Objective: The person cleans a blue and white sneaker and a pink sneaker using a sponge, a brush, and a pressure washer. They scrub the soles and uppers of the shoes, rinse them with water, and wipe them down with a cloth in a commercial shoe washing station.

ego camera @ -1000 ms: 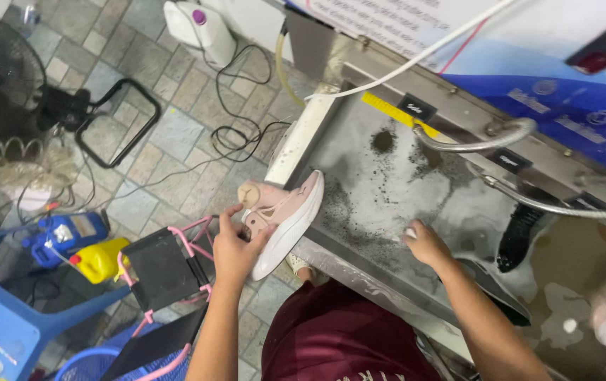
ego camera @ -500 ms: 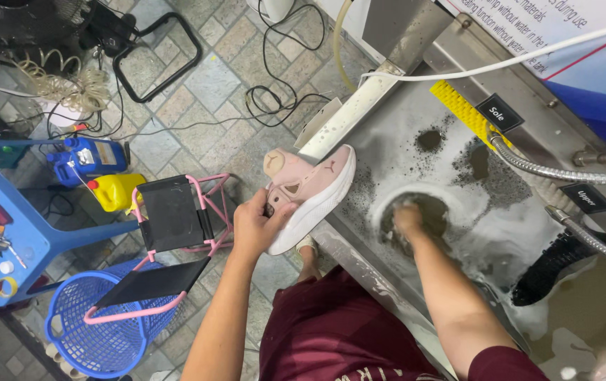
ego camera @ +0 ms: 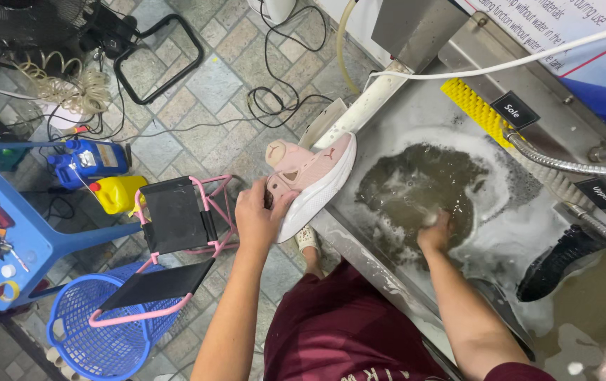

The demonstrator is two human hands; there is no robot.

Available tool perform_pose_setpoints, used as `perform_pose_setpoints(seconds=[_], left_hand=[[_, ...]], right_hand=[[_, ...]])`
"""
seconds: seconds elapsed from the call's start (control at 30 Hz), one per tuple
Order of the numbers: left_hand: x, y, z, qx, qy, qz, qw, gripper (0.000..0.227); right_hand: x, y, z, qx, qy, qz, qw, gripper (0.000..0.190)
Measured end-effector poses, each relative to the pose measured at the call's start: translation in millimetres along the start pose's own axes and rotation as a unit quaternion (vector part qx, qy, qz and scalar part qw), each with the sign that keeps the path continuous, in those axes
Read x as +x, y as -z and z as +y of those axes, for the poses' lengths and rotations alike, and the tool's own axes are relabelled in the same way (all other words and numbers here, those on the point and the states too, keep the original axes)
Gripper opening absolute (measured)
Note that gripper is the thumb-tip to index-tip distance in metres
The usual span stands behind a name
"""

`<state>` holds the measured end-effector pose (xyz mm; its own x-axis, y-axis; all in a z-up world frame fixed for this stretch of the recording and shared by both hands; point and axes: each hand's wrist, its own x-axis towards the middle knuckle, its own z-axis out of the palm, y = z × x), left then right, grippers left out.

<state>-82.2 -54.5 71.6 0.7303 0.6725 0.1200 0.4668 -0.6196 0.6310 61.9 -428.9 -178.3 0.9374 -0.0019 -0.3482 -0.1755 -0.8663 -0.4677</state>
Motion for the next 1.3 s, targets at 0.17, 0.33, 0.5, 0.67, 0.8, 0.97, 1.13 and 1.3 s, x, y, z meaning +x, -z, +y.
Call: perform_pose_setpoints(seconds=[0.17, 0.33, 0.5, 0.67, 0.8, 0.97, 1.13, 1.3], left_hand=[[-0.2, -1.3, 15.4, -0.051, -0.015, 0.012, 0.999, 0.052], [-2.2, -7.6, 14.8, -0.131, 0.042, 0.007, 0.99, 0.038], [-3.3, -4.6, 6.1, -0.156, 0.015, 0.056, 0.986, 0.035], [3.2, -7.4, 10.1, 0.016, 0.009, 0.077, 0.997, 0.06], [3.2, -4.5, 11.0, 0.045, 0.033, 0.074, 0.996, 0.066], [-2.1, -7.6, 14.8, 0.058, 0.007, 0.092, 0.994, 0.064], [-2.5, -6.2, 18.2, 0.068, -0.02, 0.107, 0.992, 0.063], [-2.4, -5.7, 18.9, 0.055, -0.013, 0.103, 0.993, 0.063]], right_hand=[[-15.3, 4.6, 11.9, 0.006, -0.163, -0.096, 0.982, 0.055], [-9.4, 0.6, -5.6, 0.22, -0.216, -0.165, 0.937, 0.04], [18.0, 8.1, -54.9, 0.424, -0.137, -0.191, 0.875, 0.028], [26.5, 41.8, -135.6, 0.492, 0.037, -0.185, 0.85, 0.023], [7.7, 84.3, -206.5, 0.513, 0.212, -0.221, 0.802, 0.029], [-11.1, 112.9, -269.4, 0.461, 0.4, -0.249, 0.752, 0.03], [-2.0, 111.6, -300.1, 0.39, 0.431, -0.215, 0.785, 0.026], [9.8, 117.5, -307.8, 0.292, 0.401, -0.208, 0.843, 0.023]])
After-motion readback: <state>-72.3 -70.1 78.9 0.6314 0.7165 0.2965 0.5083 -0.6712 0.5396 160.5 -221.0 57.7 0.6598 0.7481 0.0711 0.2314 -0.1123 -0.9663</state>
